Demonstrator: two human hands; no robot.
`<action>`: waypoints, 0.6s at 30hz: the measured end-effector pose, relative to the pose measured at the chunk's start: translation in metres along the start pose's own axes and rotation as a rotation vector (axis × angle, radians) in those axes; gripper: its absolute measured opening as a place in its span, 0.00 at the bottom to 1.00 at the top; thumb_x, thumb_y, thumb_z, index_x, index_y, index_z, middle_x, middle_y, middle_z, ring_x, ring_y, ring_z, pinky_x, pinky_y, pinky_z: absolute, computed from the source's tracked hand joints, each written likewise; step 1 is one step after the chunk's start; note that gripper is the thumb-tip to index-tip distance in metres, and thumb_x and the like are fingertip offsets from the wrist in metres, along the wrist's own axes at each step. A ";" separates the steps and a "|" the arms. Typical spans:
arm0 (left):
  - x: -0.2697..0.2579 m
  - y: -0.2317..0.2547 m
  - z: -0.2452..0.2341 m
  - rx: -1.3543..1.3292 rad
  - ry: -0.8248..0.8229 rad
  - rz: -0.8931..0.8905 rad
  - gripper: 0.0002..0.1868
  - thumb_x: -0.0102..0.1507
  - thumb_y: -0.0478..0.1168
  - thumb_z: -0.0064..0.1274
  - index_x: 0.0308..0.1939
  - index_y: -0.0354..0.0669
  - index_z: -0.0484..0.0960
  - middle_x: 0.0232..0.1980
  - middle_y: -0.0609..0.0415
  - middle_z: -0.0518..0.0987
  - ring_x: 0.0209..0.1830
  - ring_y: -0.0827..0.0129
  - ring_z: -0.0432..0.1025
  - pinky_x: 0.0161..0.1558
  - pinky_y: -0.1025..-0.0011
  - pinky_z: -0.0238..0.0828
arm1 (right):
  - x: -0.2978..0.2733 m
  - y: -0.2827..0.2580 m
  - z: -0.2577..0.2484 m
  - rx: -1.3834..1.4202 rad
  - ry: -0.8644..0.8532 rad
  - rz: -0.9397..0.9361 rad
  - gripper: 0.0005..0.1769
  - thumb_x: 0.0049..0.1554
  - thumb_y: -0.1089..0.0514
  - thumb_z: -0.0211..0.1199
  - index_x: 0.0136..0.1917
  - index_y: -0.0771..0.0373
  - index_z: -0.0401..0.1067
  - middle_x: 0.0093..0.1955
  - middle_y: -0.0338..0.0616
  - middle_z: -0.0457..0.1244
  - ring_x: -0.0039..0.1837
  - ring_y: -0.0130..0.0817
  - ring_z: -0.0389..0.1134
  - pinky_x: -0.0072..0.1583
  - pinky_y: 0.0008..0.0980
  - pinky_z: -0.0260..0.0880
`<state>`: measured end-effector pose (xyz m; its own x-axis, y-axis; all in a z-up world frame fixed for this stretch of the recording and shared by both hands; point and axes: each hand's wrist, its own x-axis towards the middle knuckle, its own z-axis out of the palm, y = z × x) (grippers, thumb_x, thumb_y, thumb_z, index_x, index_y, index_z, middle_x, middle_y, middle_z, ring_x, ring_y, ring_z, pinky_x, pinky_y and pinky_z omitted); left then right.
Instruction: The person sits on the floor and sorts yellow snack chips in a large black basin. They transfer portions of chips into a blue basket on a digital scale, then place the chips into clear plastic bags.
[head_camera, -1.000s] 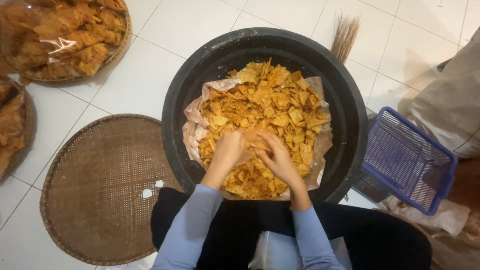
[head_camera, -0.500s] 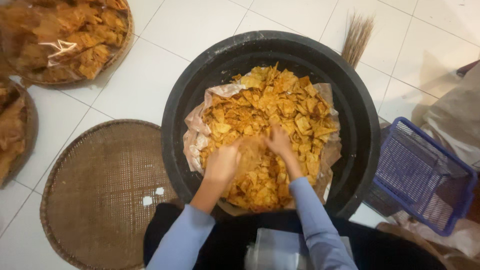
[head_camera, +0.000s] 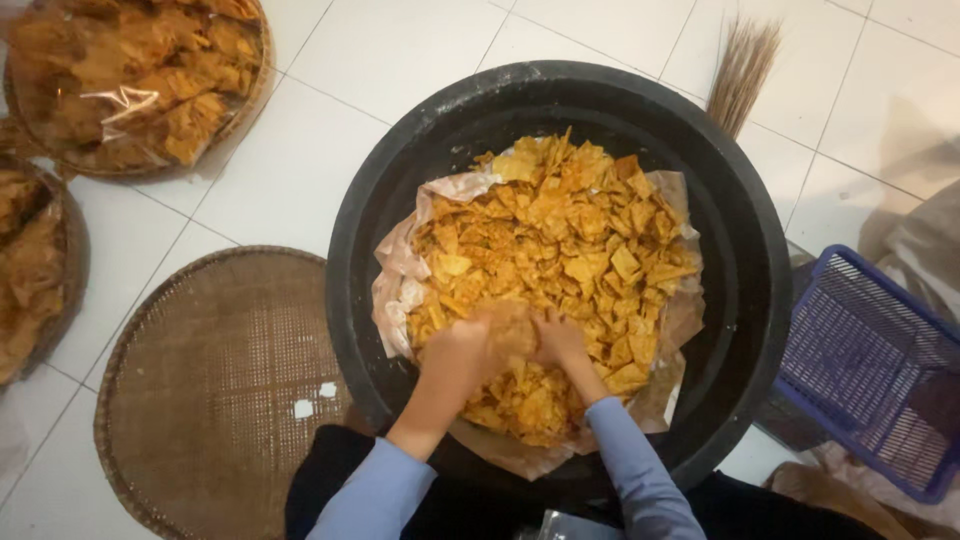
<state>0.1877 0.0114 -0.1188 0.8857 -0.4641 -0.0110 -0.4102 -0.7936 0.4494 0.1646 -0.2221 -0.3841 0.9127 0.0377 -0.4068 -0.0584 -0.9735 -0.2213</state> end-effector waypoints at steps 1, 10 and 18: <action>-0.002 -0.002 0.008 0.012 0.031 0.038 0.07 0.56 0.40 0.58 0.33 0.41 0.79 0.25 0.41 0.79 0.26 0.45 0.77 0.28 0.53 0.73 | -0.004 -0.003 0.004 -0.021 -0.054 0.044 0.54 0.41 0.35 0.75 0.76 0.44 0.55 0.78 0.56 0.50 0.70 0.65 0.58 0.63 0.62 0.66; -0.003 -0.032 0.073 0.114 0.002 0.054 0.09 0.58 0.37 0.53 0.22 0.42 0.81 0.26 0.41 0.80 0.28 0.47 0.78 0.30 0.53 0.75 | -0.023 0.006 0.024 0.044 0.116 -0.119 0.33 0.50 0.62 0.63 0.70 0.53 0.65 0.70 0.53 0.60 0.65 0.56 0.65 0.59 0.51 0.71; 0.007 -0.018 0.087 -0.047 -0.177 -0.101 0.10 0.59 0.37 0.50 0.31 0.35 0.84 0.33 0.33 0.81 0.35 0.38 0.78 0.38 0.46 0.75 | -0.059 0.024 -0.072 0.604 0.320 -0.066 0.33 0.52 0.64 0.67 0.71 0.60 0.65 0.65 0.59 0.61 0.63 0.59 0.63 0.61 0.55 0.66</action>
<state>0.1827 -0.0123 -0.2046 0.8682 -0.4483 -0.2126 -0.3071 -0.8221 0.4794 0.1384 -0.2642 -0.3021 0.9912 -0.0667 -0.1142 -0.1292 -0.6715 -0.7297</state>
